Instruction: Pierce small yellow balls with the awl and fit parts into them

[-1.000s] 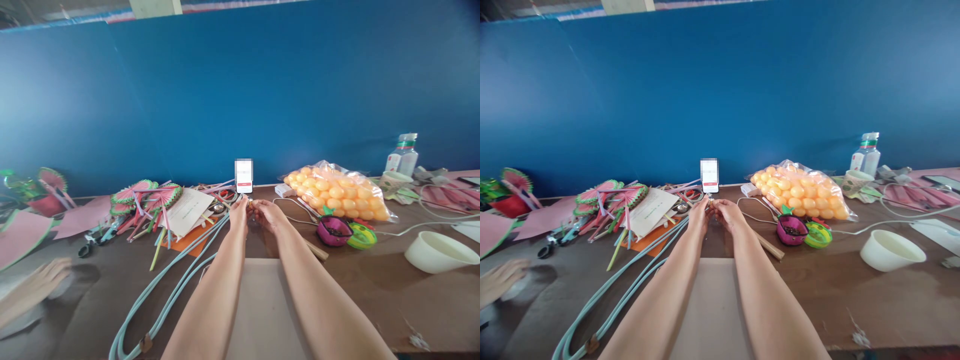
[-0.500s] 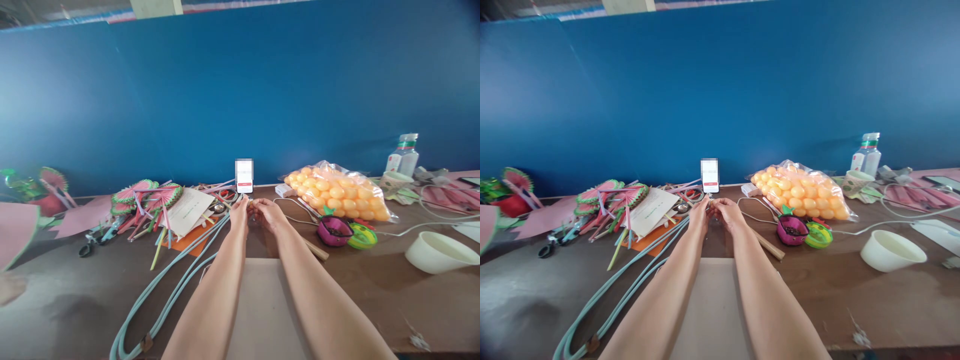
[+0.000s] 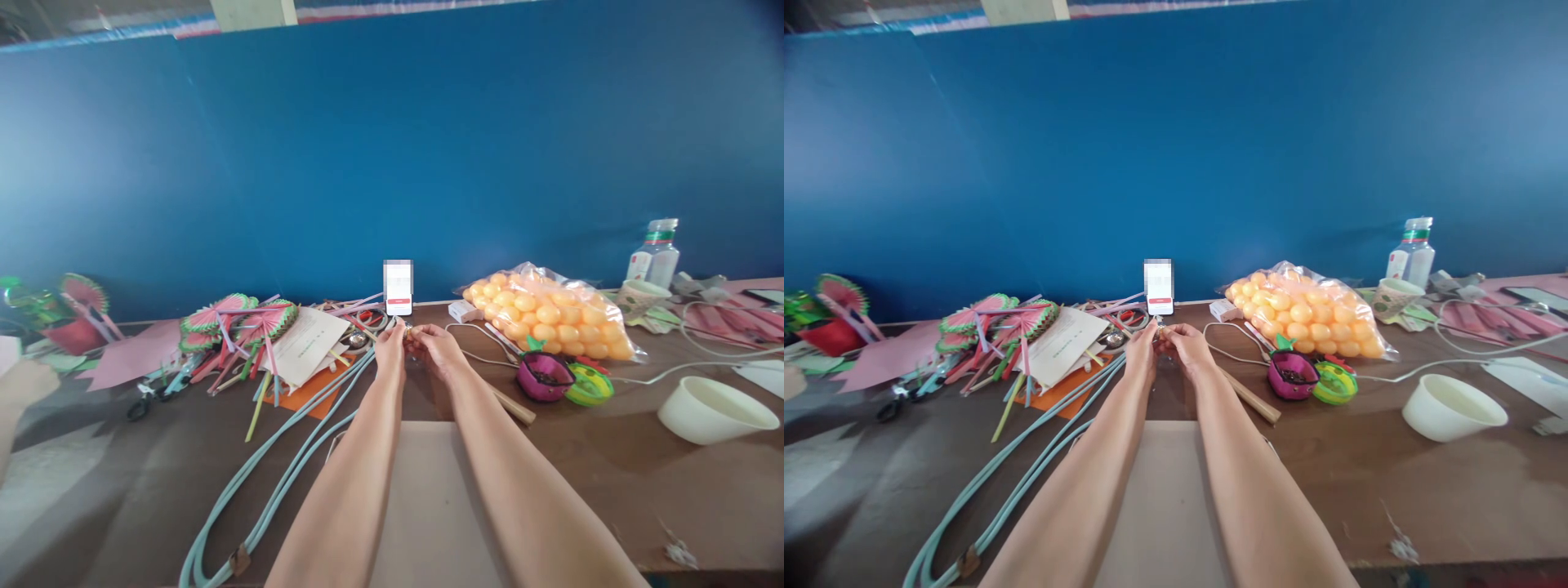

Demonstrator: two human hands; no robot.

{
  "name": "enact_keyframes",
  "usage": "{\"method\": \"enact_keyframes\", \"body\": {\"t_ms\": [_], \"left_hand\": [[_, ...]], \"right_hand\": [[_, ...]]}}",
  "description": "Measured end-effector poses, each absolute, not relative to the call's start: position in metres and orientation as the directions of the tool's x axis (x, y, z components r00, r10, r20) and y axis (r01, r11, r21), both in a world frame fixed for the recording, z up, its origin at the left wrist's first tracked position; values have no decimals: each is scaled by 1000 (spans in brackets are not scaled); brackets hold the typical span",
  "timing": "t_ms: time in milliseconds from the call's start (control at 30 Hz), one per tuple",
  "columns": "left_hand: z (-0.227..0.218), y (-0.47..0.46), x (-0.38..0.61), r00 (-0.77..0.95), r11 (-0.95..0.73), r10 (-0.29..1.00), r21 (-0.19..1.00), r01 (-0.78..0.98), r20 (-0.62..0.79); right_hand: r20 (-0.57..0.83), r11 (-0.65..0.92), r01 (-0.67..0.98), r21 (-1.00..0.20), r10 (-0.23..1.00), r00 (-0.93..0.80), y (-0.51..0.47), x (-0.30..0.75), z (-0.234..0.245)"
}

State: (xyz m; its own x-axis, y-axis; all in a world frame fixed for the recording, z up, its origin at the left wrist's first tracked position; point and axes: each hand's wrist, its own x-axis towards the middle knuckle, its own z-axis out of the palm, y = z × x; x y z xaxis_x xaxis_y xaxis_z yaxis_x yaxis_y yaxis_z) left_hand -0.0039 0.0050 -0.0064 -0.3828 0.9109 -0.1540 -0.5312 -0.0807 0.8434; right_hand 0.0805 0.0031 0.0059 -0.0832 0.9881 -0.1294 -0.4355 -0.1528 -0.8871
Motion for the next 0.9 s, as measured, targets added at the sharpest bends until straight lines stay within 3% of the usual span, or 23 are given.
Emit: {"method": "enact_keyframes", "body": {"t_ms": [433,900], "left_hand": [[-10,6,-3,-424,-95,899,894,-438,-112],[-10,4,-4,-432,-71,894,915,-396,-117]], "right_hand": [[-58,-86,-422,-903,995,-80,4,79,0],[-98,-115,-447,-887,993,-60,2,77,2]]}}
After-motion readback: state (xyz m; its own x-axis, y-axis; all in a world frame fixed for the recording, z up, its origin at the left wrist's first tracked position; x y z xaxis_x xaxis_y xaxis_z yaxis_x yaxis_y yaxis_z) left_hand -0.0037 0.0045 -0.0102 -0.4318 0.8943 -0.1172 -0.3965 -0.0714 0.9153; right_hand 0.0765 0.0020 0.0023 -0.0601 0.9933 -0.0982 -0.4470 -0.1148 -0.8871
